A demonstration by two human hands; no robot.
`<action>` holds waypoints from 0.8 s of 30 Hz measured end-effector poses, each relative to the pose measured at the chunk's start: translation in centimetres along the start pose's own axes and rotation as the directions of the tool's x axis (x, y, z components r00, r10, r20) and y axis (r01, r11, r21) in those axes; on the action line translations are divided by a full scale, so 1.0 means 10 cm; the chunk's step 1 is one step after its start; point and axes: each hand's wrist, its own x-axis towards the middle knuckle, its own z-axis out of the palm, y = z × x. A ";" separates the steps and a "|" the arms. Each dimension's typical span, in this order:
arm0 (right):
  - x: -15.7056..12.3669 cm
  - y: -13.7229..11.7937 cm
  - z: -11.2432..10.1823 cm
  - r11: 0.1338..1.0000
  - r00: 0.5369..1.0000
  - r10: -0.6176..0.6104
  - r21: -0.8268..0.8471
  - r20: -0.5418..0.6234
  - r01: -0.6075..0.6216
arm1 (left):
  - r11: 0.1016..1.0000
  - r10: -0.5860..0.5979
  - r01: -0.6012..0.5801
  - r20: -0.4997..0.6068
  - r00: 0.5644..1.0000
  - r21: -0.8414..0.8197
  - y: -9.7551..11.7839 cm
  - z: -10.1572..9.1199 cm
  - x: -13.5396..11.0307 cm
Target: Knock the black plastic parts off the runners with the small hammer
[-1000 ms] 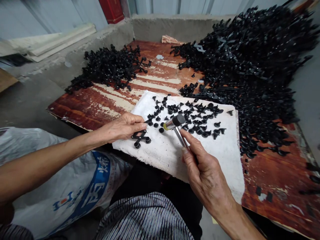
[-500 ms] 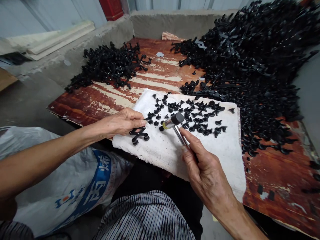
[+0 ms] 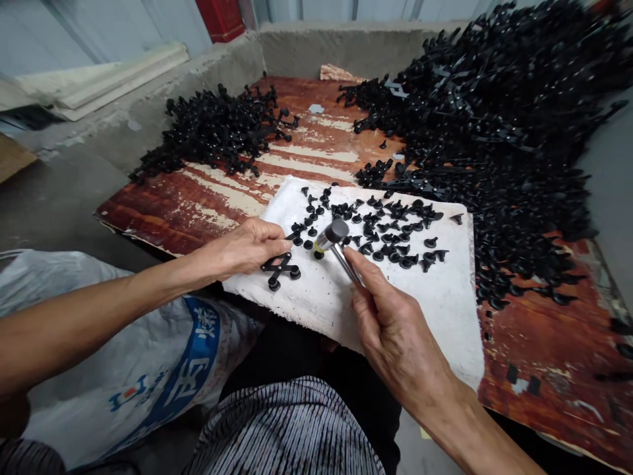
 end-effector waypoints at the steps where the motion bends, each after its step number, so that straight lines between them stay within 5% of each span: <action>1: 0.05 -0.03 0.00 0.999 0.999 -0.037 -0.008 -0.005 0.037 | 1.000 -0.002 0.002 -0.004 1.000 -0.008 0.00 0.01 0.00; 5: 0.27 -0.10 0.03 0.986 0.985 -0.164 -0.045 -0.045 0.162 | 0.999 -0.025 0.025 -0.005 1.000 -0.040 0.00 0.03 0.01; 11: 0.41 -0.14 0.03 0.973 0.981 -0.160 -0.148 0.108 0.175 | 1.000 -0.022 0.022 -0.012 1.000 -0.022 0.04 0.01 -0.02; 16: 0.40 -0.21 0.00 0.988 0.988 -0.143 -0.067 -0.065 0.138 | 0.999 -0.010 0.011 0.010 1.000 -0.044 -0.01 0.01 0.00; 21: 0.39 -0.16 0.06 0.990 0.986 -0.121 -0.062 0.111 0.128 | 0.996 0.010 -0.008 0.026 1.000 -0.089 -0.09 0.03 0.03; 24: 0.36 -0.16 0.06 0.987 0.988 -0.151 -0.056 -0.033 0.149 | 0.997 0.008 -0.006 0.021 1.000 -0.076 -0.09 0.03 0.03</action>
